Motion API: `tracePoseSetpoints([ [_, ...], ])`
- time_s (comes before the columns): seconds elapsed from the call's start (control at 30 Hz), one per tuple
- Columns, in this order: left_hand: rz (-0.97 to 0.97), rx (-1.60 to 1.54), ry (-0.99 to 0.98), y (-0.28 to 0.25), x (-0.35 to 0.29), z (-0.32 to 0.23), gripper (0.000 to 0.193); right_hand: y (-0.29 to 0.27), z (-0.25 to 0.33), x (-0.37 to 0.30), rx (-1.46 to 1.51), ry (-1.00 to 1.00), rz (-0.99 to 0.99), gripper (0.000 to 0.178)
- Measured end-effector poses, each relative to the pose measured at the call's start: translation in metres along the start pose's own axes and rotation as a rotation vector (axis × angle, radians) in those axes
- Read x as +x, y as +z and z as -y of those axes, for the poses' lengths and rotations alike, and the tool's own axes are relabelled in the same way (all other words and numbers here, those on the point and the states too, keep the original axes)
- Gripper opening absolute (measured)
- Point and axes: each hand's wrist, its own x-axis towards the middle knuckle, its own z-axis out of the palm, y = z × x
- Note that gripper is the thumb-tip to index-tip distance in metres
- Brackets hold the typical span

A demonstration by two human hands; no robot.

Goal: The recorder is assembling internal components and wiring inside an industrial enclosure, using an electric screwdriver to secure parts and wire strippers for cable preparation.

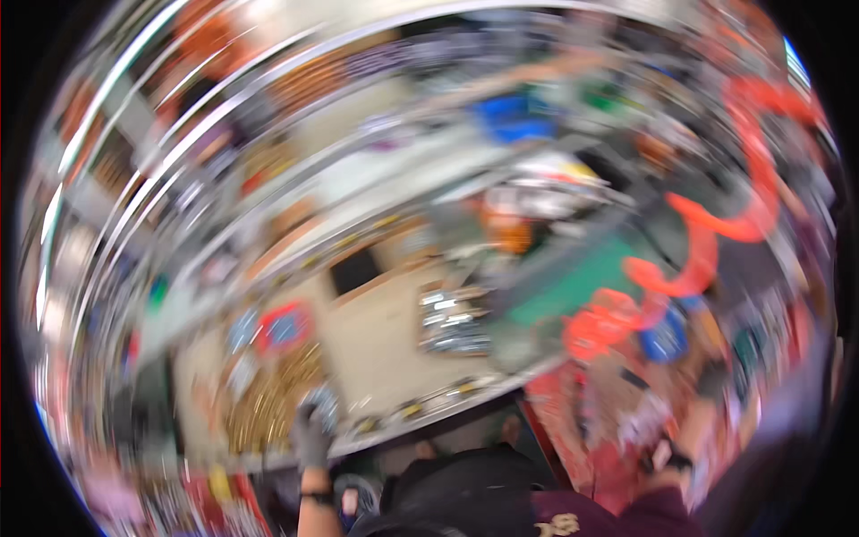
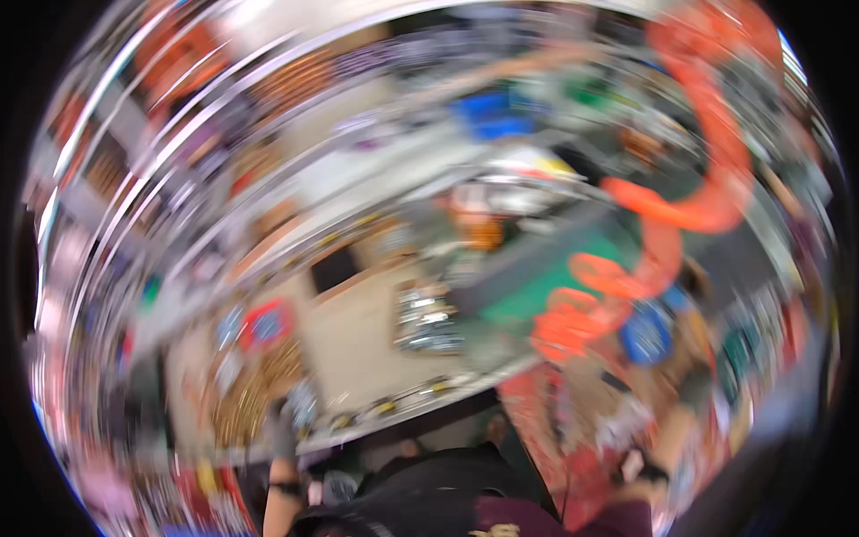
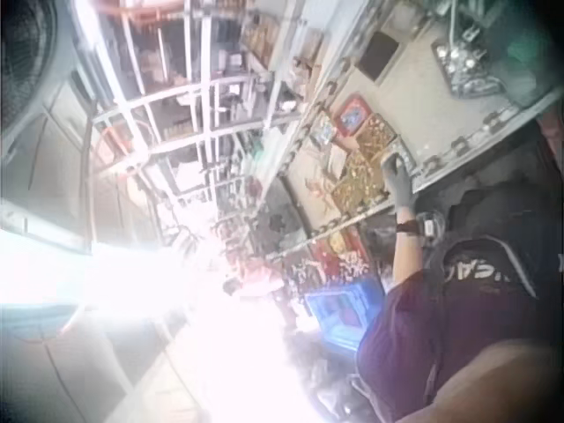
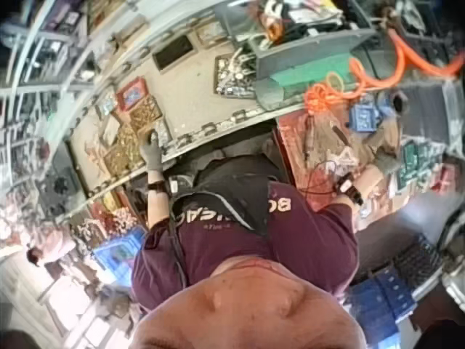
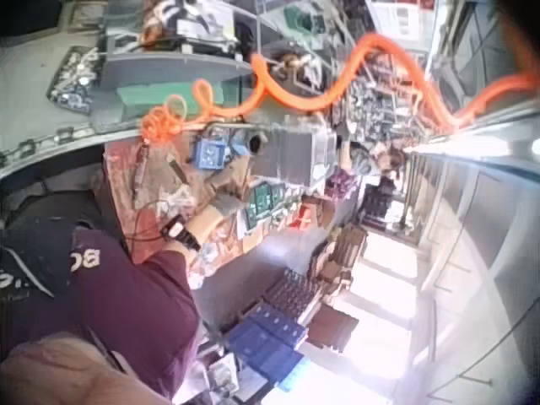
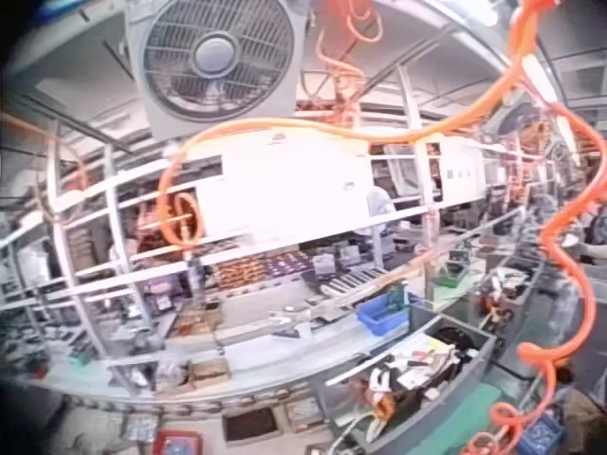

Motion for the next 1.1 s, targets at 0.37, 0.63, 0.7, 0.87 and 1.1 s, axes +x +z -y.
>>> tracePoseSetpoints([
  [0.37,-0.366,0.163,-0.454,-0.171,0.1,0.262,0.03,0.165,-0.452,-0.132,-0.343,0.557,0.55,0.041],
  [0.63,-0.325,0.613,-1.002,-0.403,0.22,0.531,0.062,0.191,-0.551,-0.181,-0.487,0.352,0.529,0.039],
  [0.7,-0.373,0.727,-1.029,-0.438,0.23,0.588,0.069,0.194,-0.559,-0.185,-0.499,0.268,0.516,0.039],
  [0.87,-0.236,0.794,-1.157,-0.48,0.256,0.657,0.083,0.19,-0.551,-0.204,-0.537,0.065,0.467,0.037],
  [1.1,-0.53,0.842,-1.094,-0.47,0.315,0.676,0.06,0.198,-0.506,-0.198,-0.57,-0.141,0.411,0.036],
])
